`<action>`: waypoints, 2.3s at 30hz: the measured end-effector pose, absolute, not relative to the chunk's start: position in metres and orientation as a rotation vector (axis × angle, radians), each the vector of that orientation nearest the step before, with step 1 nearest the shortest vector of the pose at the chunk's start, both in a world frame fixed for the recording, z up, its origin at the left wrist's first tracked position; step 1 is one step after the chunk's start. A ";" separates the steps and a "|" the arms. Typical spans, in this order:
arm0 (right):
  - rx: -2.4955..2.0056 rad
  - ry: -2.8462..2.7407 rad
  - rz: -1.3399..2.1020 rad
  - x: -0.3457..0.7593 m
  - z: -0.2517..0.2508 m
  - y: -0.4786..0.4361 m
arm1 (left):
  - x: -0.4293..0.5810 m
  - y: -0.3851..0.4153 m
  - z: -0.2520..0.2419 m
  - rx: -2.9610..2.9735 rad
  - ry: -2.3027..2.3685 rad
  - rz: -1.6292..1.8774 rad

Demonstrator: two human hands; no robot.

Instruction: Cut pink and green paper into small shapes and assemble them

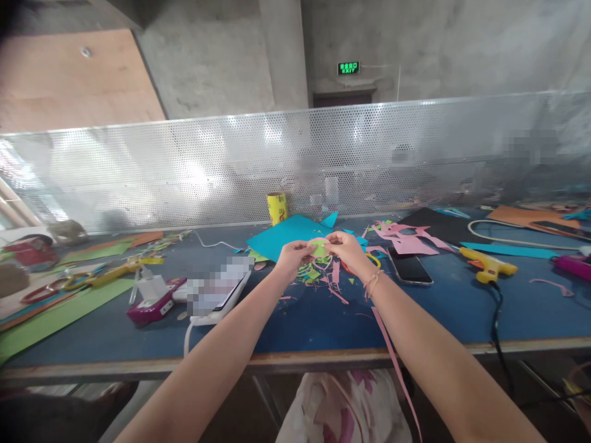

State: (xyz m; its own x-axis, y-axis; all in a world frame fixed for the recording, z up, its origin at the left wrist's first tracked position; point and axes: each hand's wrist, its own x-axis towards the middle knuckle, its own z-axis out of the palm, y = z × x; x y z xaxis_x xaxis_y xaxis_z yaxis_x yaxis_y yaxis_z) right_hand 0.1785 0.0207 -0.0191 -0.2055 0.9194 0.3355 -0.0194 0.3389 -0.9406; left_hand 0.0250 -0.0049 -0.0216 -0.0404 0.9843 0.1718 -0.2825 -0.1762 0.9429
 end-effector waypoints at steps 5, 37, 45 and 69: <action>-0.853 -1.520 1.096 0.179 -0.020 0.023 | 0.025 -0.003 -0.022 1.122 0.923 1.479; -0.915 -1.565 1.006 0.178 -0.013 0.013 | 0.024 -0.002 -0.024 1.139 0.944 1.474; -0.903 -1.570 1.026 0.178 -0.015 0.016 | 0.025 -0.001 -0.024 1.123 0.943 1.471; -0.978 -1.538 0.988 0.179 -0.016 0.016 | 0.026 -0.008 -0.019 1.071 0.933 1.449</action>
